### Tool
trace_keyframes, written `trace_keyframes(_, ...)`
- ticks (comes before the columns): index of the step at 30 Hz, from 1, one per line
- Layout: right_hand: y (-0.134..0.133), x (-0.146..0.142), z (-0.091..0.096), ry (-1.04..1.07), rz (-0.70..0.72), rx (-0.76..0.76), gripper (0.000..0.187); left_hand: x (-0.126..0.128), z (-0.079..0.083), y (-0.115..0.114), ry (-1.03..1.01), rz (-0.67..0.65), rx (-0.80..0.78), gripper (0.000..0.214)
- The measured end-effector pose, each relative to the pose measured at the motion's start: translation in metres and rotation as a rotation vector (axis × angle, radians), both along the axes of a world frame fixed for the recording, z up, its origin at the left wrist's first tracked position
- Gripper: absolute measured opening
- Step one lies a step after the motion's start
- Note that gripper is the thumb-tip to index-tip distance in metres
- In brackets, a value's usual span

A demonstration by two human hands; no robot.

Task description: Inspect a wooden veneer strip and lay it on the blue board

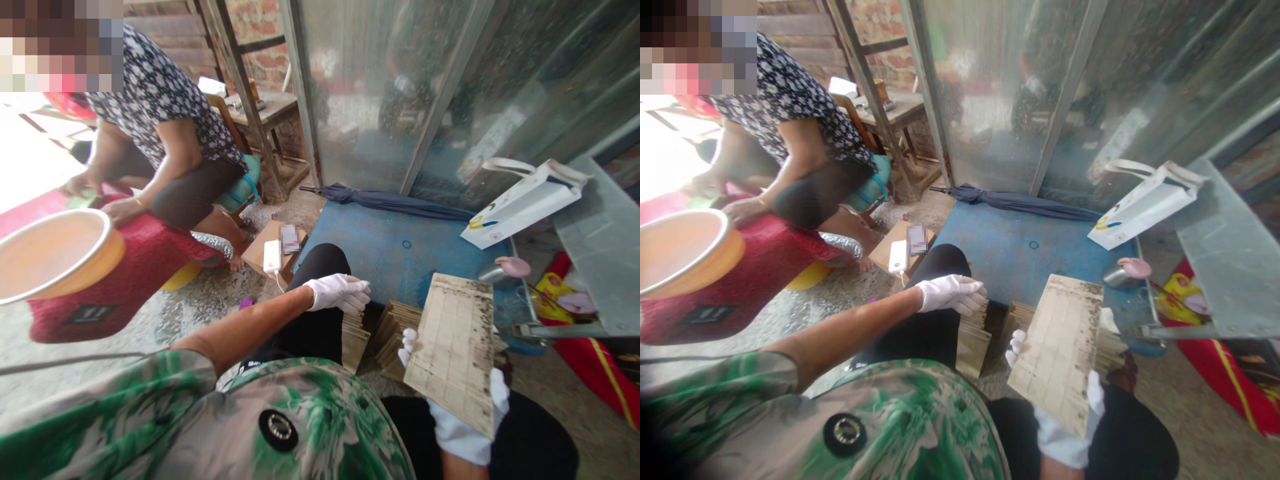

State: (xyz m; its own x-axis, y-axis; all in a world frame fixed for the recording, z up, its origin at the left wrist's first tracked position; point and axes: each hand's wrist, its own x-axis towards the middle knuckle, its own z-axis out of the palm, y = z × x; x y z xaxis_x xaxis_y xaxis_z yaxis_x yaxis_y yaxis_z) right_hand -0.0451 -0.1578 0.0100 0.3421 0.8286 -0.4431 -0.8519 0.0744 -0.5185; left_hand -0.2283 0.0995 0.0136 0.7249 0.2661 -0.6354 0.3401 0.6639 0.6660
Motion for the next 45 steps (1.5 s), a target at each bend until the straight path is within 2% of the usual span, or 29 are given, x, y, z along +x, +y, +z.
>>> trace_keyframes(5,0.004,-0.006,0.007,-0.005,-0.039,-0.121,0.101,0.001,0.003,-0.002,0.04,-0.008,0.033,0.107)
trace_keyframes(8,0.005,-0.006,0.01,-0.068,-0.081,-0.141,0.101,0.001,0.003,-0.003,0.049,-0.013,0.037,0.11)
trace_keyframes(17,0.013,-0.013,0.017,-0.161,-0.086,-0.222,0.108,0.0,0.003,-0.007,0.069,-0.041,0.085,0.106)
trace_keyframes(22,0.014,-0.016,0.018,-0.219,-0.033,-0.271,0.108,-0.002,-0.001,-0.01,0.089,-0.047,0.116,0.099)
trace_keyframes(24,0.013,-0.015,0.017,-0.251,0.013,-0.297,0.101,-0.002,-0.003,-0.011,0.09,-0.042,0.117,0.098)
trace_keyframes(28,0.012,-0.014,0.016,-0.33,0.12,-0.356,0.07,0.001,-0.004,-0.015,0.1,-0.072,0.148,0.096)
trace_keyframes(31,0.012,-0.012,0.014,-0.379,0.165,-0.39,0.061,0.005,-0.004,-0.021,0.144,-0.1,0.192,0.079)
trace_keyframes(33,0.011,-0.011,0.011,-0.402,0.183,-0.413,0.059,0.009,-0.002,-0.024,0.218,-0.168,0.271,0.058)
trace_keyframes(35,0.009,-0.01,0.008,-0.418,0.191,-0.439,0.058,0.016,0.001,-0.025,0.302,-0.348,0.414,0.046)
trace_keyframes(37,0.005,-0.01,0.004,-0.425,0.188,-0.471,0.057,0.028,0.007,-0.021,0.337,-0.579,0.576,0.045)
trace_keyframes(39,0.0,-0.01,0.001,-0.425,0.177,-0.505,0.058,0.044,0.017,-0.014,0.31,-0.736,0.692,0.047)
trace_keyframes(42,-0.009,-0.011,-0.002,-0.409,0.159,-0.551,0.064,0.074,0.038,0.003,0.258,-0.798,0.78,0.052)
trace_keyframes(45,-0.017,-0.009,-0.003,-0.39,0.135,-0.606,0.072,0.106,0.061,0.022,0.233,-0.775,0.887,0.055)
